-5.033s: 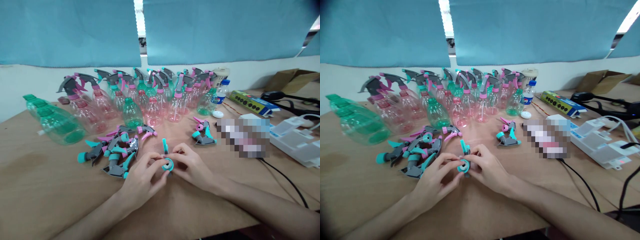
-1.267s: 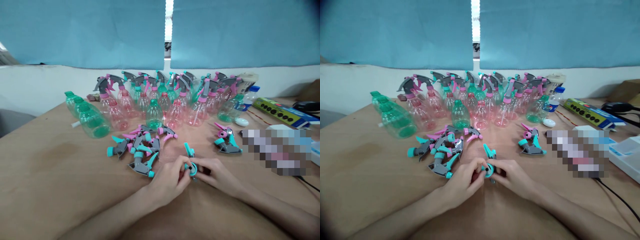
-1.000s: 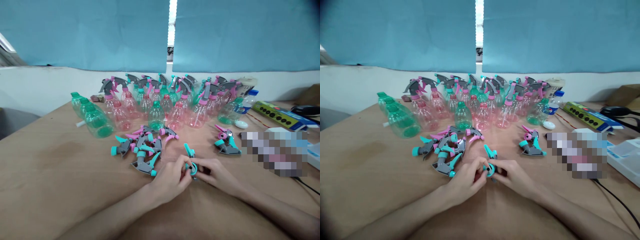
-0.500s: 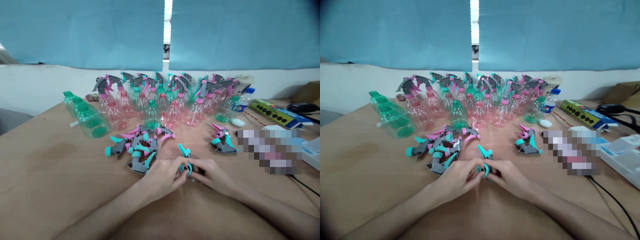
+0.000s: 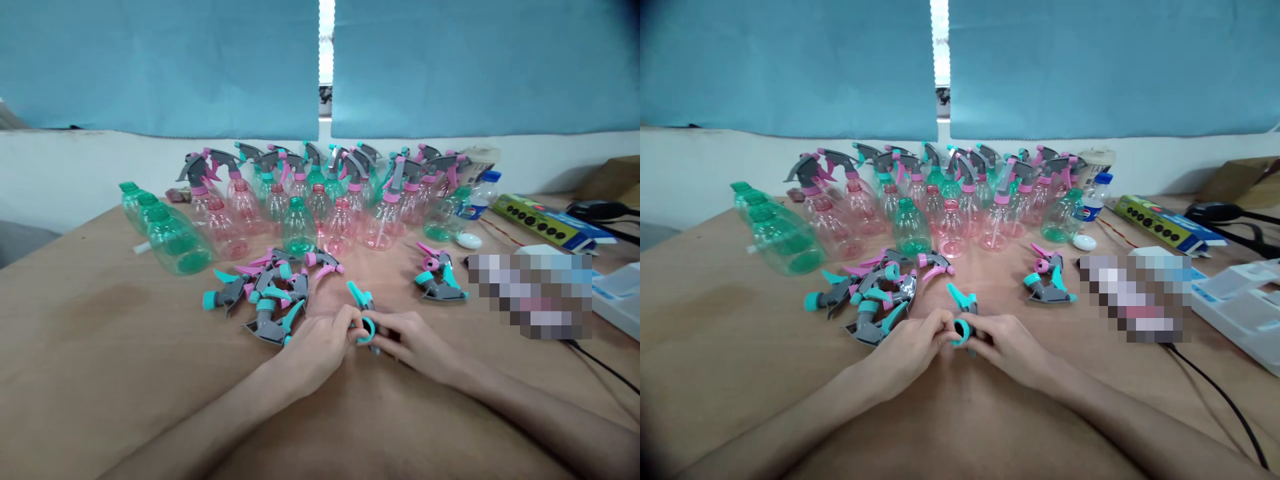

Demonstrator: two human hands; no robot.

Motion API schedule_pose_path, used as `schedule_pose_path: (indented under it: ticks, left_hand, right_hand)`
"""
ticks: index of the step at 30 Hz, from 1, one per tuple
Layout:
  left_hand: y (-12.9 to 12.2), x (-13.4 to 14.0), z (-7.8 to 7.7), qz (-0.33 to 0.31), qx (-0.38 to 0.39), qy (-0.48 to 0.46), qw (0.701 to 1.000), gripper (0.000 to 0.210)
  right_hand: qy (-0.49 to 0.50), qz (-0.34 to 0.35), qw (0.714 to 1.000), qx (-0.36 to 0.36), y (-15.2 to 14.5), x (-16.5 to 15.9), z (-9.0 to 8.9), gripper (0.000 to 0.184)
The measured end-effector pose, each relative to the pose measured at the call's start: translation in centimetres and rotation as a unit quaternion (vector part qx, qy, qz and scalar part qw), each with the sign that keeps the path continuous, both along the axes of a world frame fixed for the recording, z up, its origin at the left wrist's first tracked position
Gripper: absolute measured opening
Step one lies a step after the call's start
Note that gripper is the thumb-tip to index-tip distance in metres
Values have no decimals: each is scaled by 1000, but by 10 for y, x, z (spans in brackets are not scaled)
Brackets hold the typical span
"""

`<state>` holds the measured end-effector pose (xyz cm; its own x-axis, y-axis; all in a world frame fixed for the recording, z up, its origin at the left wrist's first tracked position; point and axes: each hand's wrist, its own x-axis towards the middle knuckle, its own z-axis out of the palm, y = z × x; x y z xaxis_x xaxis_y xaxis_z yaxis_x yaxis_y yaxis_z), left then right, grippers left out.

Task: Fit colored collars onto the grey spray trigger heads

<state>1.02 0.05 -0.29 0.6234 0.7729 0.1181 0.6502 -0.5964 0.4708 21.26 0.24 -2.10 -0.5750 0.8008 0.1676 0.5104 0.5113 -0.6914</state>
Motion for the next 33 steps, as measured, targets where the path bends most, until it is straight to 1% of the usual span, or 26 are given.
schedule_pose_path:
  ticks: [2,4,8,11,13,16,21,23,25,27,28,30,31,32,33]
  left_hand:
    - [-1,-1,0,11,-5,-33,999,19]
    - [-2,-1,-1,35,-13,-63,997,19]
    - [-3,0,0,94,-3,-156,983,15]
    - [-5,3,5,101,-36,-236,966,12]
    - [-6,4,8,106,-47,-256,960,14]
    - [-5,6,9,116,-32,-250,961,19]
    - [-2,7,-1,123,-90,-278,948,14]
    - [-2,7,-1,126,-88,-275,949,14]
    - [-1,6,3,136,-63,-266,952,15]
    - [1,3,10,144,-20,-248,958,15]
    - [2,1,15,142,6,-235,962,16]
    - [2,-5,25,112,45,-191,974,20]
    - [1,-8,29,95,48,-177,978,22]
    - [-1,-11,32,73,23,-151,986,22]
    - [-4,-14,33,34,-28,-108,993,21]
  right_hand:
    - [18,-42,999,-19,1,1,-1,22]
    - [35,-57,997,-35,2,1,-1,21]
    - [39,-10,998,-38,1,0,0,17]
    - [39,-16,998,-35,-1,1,2,16]
    - [46,-18,998,-41,-1,1,2,14]
    - [55,-14,997,-47,-1,2,0,11]
    - [55,-12,998,-40,-1,3,-3,14]
    - [54,-13,998,-38,-1,3,-3,15]
    - [48,-16,998,-36,-1,3,-2,16]
    - [36,-29,998,-34,0,3,0,15]
    - [30,-37,998,-35,0,4,1,16]
    - [23,-46,998,-38,0,5,2,16]
    - [24,-43,998,-37,0,5,2,15]
    - [26,-39,998,-35,0,6,2,14]
    - [29,-36,998,-31,0,6,2,13]
